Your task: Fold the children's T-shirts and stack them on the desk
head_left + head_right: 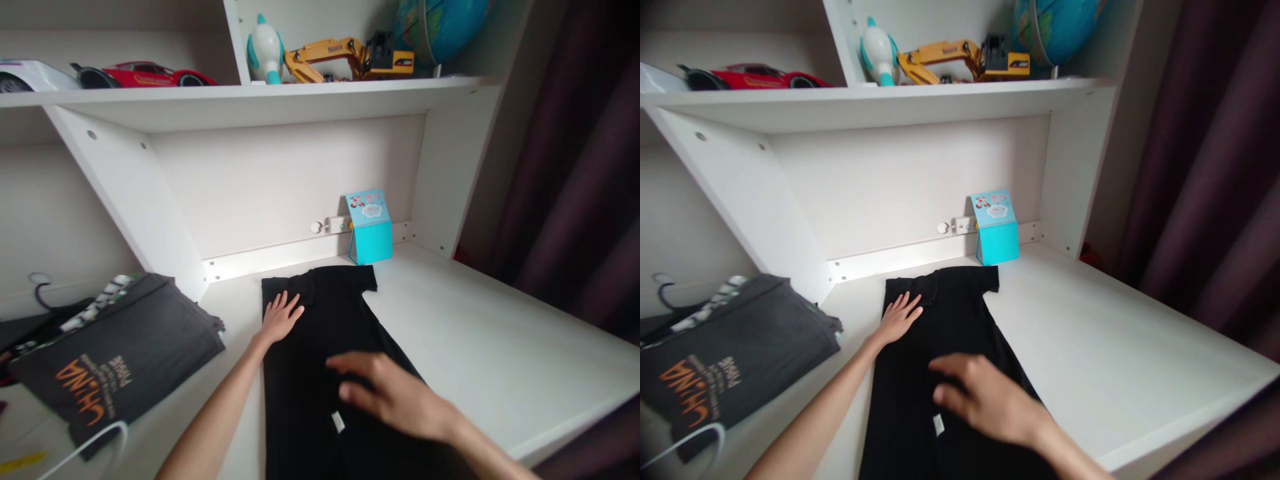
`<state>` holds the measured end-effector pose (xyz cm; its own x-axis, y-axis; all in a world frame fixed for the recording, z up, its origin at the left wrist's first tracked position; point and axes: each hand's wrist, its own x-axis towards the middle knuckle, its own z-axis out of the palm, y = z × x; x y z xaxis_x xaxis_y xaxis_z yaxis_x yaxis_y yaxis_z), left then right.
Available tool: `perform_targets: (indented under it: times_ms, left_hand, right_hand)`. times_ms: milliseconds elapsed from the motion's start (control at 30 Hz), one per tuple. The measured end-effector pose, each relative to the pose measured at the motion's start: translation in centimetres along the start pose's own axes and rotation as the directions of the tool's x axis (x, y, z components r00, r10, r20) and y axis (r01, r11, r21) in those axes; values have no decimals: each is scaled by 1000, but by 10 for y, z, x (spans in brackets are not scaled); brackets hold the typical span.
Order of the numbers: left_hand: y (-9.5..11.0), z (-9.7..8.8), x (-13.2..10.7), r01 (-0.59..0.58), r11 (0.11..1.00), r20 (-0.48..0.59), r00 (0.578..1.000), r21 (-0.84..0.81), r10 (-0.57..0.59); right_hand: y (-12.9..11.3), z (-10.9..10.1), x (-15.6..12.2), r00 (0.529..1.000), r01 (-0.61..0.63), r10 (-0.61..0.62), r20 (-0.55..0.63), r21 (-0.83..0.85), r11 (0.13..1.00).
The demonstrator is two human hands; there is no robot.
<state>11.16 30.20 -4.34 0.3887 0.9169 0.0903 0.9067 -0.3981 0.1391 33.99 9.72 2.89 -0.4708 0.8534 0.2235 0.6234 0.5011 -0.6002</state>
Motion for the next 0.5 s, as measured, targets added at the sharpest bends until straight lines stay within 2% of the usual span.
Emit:
perform_targets:
  times_ms: [33,67,100,167,267,333,400,500]
  left_hand:
    - [0,0,-1,-1,1000,4,1000,-5,1]
    - [1,0,-1,-2,1000,7,1000,-13,2]
    - [1,0,-1,-3,1000,10,1000,-23,4]
    - [2,-1,-1,-4,999,6,1000,-40,5]
    - [1,0,-2,-5,999,-14,1000,-47,4]
    - [0,0,-2,-12,999,-24,1000,-49,11]
    - [0,0,-3,-20,998,-31,999,-56,19]
    - [-1,1,-4,-24,997,-38,999,-67,21]
  right_hand:
    - [18,-21,17,981,-192,192,-33,-7,981]
    - [39,-38,34,910,-409,403,-97,-39,912]
    - [61,-51,51,846,-519,503,-175,-56,853]
    - [103,-66,79,730,-659,627,-272,-37,752]
    - [149,-70,103,583,-786,770,-258,58,615]
    - [166,-64,111,513,-829,834,-205,135,543]
    - [175,-56,118,466,-843,869,-170,212,494]
    - [182,-47,129,431,-829,888,-159,320,459]
